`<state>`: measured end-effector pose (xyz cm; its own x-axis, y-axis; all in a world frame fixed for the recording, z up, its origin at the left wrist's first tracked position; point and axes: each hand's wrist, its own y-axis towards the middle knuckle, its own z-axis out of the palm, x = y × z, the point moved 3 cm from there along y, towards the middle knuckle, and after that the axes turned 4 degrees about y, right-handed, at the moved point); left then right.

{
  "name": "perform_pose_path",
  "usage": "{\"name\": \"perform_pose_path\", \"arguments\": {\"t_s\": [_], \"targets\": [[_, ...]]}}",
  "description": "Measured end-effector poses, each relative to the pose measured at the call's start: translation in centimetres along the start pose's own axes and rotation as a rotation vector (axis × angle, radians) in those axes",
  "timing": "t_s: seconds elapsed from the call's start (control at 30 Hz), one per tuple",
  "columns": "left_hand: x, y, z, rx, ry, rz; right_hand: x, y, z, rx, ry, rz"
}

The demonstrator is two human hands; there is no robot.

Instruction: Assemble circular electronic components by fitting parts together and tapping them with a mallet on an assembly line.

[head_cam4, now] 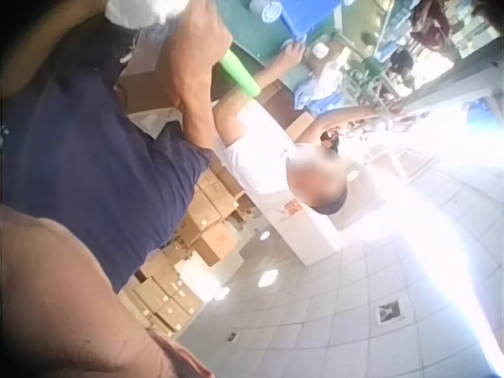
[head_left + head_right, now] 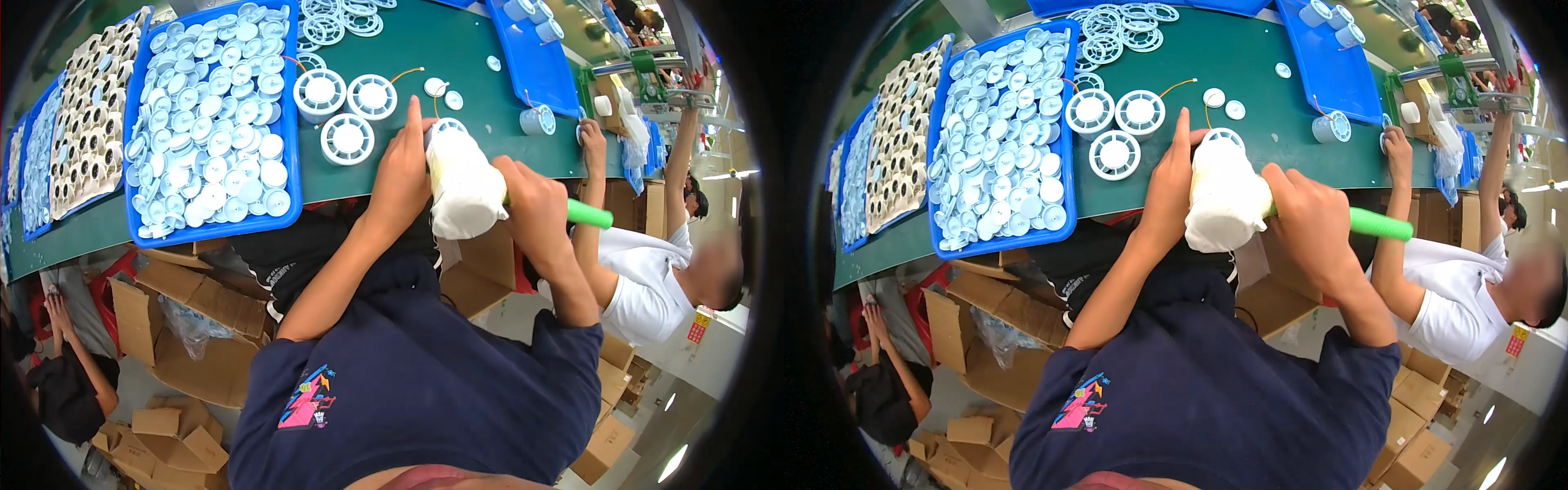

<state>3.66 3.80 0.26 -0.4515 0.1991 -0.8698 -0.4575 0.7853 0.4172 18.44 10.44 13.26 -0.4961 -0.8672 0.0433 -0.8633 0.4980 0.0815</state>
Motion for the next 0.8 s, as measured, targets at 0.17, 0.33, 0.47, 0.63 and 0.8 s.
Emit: {"name": "perform_pose_path", "arguments": {"t_s": [0.17, 0.33, 0.47, 0.63, 0.8], "targets": [[0.2, -0.1, 0.2, 0.002, -0.087, -0.049, 1.1, 2.6, -2.4, -0.185, 0.232, -0.092], [0.9, -0.2, 0.5, -0.026, -0.078, 0.004, -0.1, 5.5, -1.9, 0.067, -0.065, -0.067], [-0.1, 0.0, 0.5, -0.028, -0.029, -0.021, -1.8, 6.2, -0.8, 0.044, 0.121, 0.001], [0.2, -0.2, 0.5, -0.046, 0.011, -0.007, -2.6, 7.0, -1.4, 0.060, 0.182, 0.120], [-0.1, -0.3, 0.6, -0.023, 0.029, -0.002, -4.2, 4.4, 0.2, 0.114, 0.201, 0.295]]}}
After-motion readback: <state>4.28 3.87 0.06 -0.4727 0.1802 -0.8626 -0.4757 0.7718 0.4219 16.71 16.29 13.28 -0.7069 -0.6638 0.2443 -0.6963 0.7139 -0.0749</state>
